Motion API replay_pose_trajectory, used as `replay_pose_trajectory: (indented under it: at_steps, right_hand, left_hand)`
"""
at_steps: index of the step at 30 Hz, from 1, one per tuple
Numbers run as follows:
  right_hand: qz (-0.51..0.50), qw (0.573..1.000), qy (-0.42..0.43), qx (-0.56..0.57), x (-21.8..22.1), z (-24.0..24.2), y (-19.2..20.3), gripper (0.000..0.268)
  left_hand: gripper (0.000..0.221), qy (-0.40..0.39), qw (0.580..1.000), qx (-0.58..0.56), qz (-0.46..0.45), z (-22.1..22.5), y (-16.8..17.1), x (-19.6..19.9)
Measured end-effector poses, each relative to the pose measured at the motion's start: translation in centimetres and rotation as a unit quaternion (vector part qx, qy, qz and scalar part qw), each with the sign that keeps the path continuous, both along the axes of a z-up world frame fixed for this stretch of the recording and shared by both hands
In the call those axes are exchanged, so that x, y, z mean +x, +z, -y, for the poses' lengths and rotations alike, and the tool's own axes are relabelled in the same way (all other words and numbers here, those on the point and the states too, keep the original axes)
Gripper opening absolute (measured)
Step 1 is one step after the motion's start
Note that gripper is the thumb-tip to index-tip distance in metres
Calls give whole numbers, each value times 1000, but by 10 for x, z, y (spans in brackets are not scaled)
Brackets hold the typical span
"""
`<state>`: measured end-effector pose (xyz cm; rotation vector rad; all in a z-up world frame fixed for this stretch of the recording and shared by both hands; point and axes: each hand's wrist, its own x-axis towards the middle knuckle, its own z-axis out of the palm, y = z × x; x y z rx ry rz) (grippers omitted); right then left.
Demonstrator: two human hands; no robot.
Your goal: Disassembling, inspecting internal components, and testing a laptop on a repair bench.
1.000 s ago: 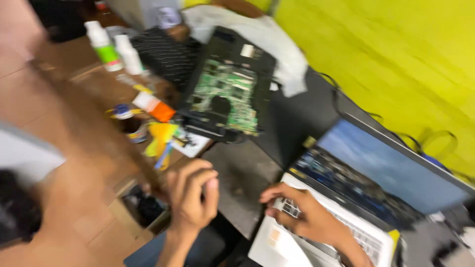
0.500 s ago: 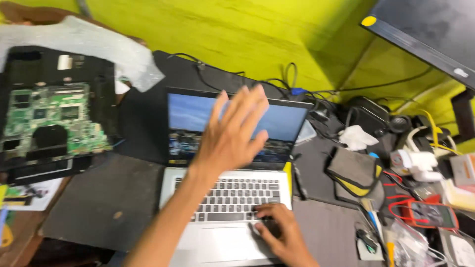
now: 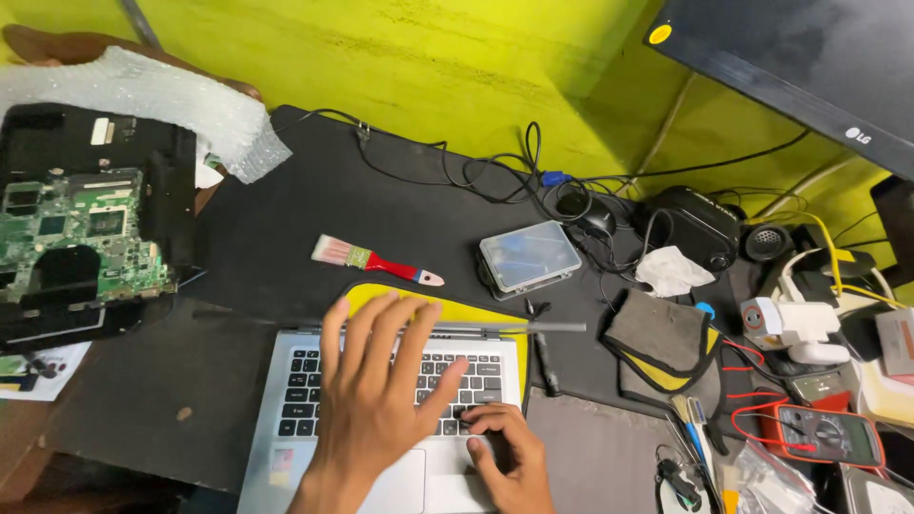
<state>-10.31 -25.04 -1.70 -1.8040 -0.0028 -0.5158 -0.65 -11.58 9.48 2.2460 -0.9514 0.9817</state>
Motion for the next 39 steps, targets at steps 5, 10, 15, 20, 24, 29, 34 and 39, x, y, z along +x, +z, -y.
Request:
replay_pose_trajectory:
  at_steps: [5,10,15,20,24,29,34,39]
  right_hand:
    - [4,992,-33,118,-3,7,-20,5]
    - [4,981,-132,145,15,45,-3,3]
    - [-32,992,-122,7,63,102,31,5]
    - [-103,980,-62,-157,112,113,54,14]
    - [-96,949,101,-282,140,106,58,13]
    - [-132,888,103,-429,163,93,52,12]
    - [-125,858,145,-476,195,86,46,18]
    - [-168,851,179,-464,204,69,52,37]
  left_hand:
    - [31,46,999,2,-21,-7,-21,-32]
    - [41,2,998,28,-55,-15,2,-19]
    - [45,-75,846,282,-447,9,77,48]
    - [41,-12,825,459,-329,42,-24,175]
    - [82,-11,729,609,-312,52,-63,184]
    - [96,-53,695,662,-275,53,-79,186]
    - [75,-124,708,629,-296,41,-84,201]
    - [29,-194,763,516,-337,52,-79,211]
